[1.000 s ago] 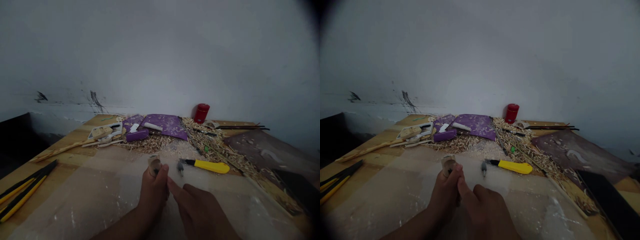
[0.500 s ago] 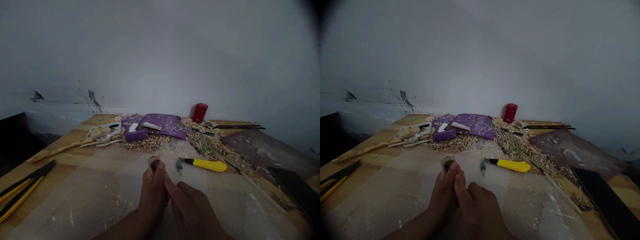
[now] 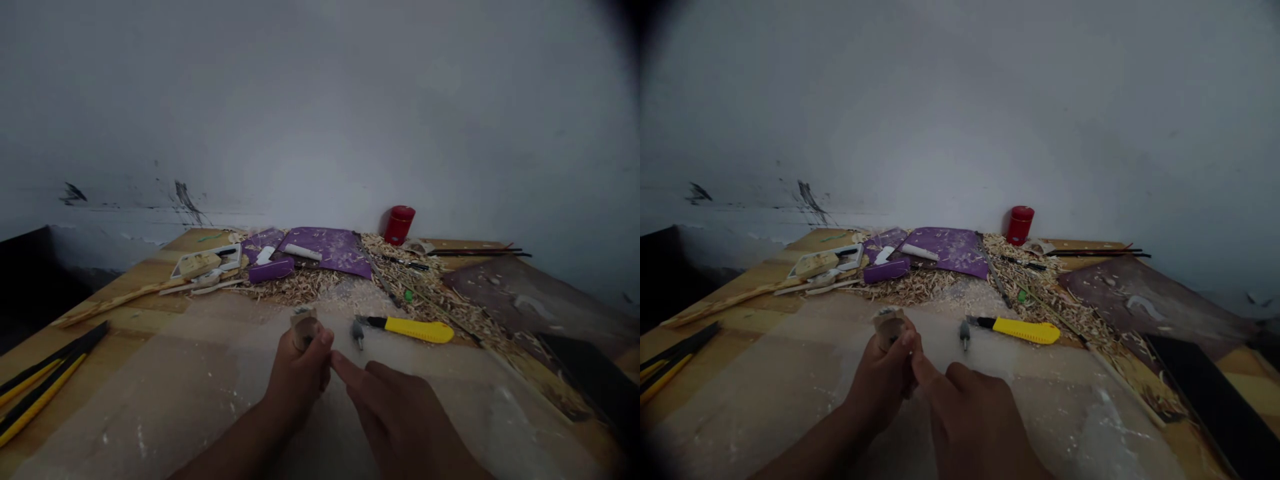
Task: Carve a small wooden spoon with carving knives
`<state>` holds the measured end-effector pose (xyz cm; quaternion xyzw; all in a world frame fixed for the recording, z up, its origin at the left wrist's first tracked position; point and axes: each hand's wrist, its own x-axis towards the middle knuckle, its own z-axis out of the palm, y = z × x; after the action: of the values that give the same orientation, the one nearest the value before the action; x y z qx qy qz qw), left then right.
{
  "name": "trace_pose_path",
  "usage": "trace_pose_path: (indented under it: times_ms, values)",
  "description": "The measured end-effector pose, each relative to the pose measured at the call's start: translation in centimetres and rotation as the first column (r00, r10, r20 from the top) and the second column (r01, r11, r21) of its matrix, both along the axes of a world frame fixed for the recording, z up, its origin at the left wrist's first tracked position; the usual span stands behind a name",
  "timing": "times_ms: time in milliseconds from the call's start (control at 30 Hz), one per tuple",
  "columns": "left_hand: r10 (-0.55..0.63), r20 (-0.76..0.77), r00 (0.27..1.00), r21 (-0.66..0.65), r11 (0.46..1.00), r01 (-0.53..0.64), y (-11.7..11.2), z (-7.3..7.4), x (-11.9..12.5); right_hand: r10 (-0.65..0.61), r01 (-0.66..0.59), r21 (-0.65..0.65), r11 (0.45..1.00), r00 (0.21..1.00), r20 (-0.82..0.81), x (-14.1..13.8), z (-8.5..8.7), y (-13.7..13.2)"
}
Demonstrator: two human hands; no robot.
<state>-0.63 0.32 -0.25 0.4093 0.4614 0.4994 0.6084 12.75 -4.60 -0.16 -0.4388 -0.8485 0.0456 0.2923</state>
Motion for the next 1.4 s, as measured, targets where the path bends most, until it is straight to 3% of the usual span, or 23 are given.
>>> trace_pose_path:
  times_ms: [133,300,567,900,1033,1167,1267,1400]
  values:
    - [0.005,-0.005,1.000,-0.015,1.000,-0.005,-0.4,-0.3,0.2,-0.025,0.018,0.136,0.990,0.998,0.050,-0.4,-0.2,-0.2]
    - [0.025,-0.016,1.000,0.018,1.000,-0.024,-0.8,-0.6,0.4,-0.040,0.026,0.131,0.991,0.994,0.103,-0.7,-1.2,-0.4]
    - [0.090,-0.048,0.995,-0.012,0.996,-0.091,-1.0,0.1,0.3,-0.013,0.022,0.132,0.991,0.998,-0.067,-1.8,-1.9,0.0]
    - [0.173,-0.001,0.985,0.008,0.985,-0.173,-0.9,-0.4,0.5,-0.029,0.029,-0.001,1.000,0.966,-0.255,-2.9,-1.1,0.2]
    - [0.138,-0.098,0.986,-0.026,0.990,-0.141,-0.9,-0.2,0.6,-0.063,0.034,-0.111,0.993,0.962,-0.265,-2.3,-0.5,0.5]
    - [0.068,-0.089,0.994,-0.038,0.997,-0.072,-0.5,-0.3,0.4,-0.087,0.066,-0.120,0.991,0.980,-0.181,-0.9,0.0,0.4]
    - [0.031,0.016,0.999,0.005,0.999,-0.031,-0.2,-0.5,0.2,-0.087,0.084,-0.056,0.995,0.994,-0.062,-0.1,0.1,0.1]
    - [0.035,0.025,0.999,0.046,0.998,-0.036,-0.1,-0.4,0.1,-0.085,0.084,0.019,0.996,0.994,0.067,0.3,0.1,-0.2]
